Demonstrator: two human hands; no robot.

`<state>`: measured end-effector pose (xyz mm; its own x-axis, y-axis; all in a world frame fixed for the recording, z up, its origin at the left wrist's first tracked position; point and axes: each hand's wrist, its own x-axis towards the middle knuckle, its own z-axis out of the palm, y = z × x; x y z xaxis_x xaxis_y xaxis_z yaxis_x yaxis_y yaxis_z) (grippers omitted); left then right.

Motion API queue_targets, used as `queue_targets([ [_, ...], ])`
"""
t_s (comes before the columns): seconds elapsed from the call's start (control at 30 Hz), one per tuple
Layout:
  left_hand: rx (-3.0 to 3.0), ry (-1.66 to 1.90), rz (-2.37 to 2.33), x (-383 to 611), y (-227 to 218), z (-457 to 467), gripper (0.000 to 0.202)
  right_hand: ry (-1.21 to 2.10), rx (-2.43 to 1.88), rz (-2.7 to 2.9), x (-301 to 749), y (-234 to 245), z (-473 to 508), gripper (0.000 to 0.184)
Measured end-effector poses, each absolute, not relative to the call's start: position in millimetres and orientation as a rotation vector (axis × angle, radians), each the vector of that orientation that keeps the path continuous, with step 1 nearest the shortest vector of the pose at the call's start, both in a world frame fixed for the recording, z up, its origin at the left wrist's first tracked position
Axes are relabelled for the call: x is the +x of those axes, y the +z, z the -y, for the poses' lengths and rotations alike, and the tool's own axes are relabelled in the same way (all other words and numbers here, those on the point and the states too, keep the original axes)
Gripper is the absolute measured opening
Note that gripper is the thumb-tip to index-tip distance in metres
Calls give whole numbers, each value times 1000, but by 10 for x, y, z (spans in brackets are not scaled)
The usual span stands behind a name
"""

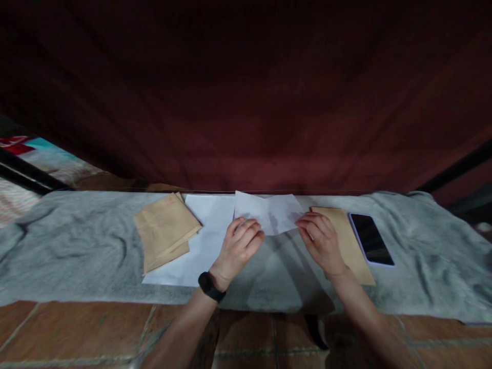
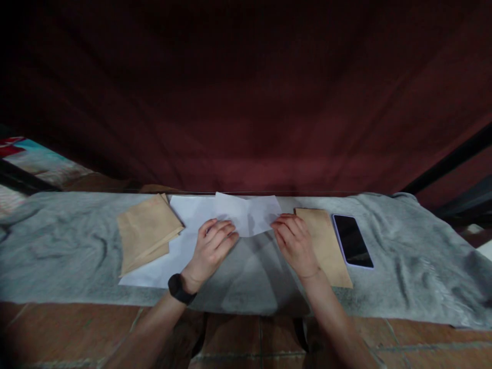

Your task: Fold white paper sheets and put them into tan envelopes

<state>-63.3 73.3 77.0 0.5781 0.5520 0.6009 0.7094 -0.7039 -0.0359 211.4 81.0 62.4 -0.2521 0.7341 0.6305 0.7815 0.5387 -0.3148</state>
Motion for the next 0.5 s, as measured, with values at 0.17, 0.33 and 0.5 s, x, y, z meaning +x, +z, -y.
queue_targets([
  [0.17,-2830,-427,1085,-678,597,-604,23,40,-1222,2350,2153,445,-629,25],
  [0.33,-2992,-212,1164,-695,527,-557,22,221,-1247,2484,2136,441,-549,25],
  [0.5,-3032,-216,1206,-674,529,-558,23,466,-1359,2401,2056,431,-580,25],
])
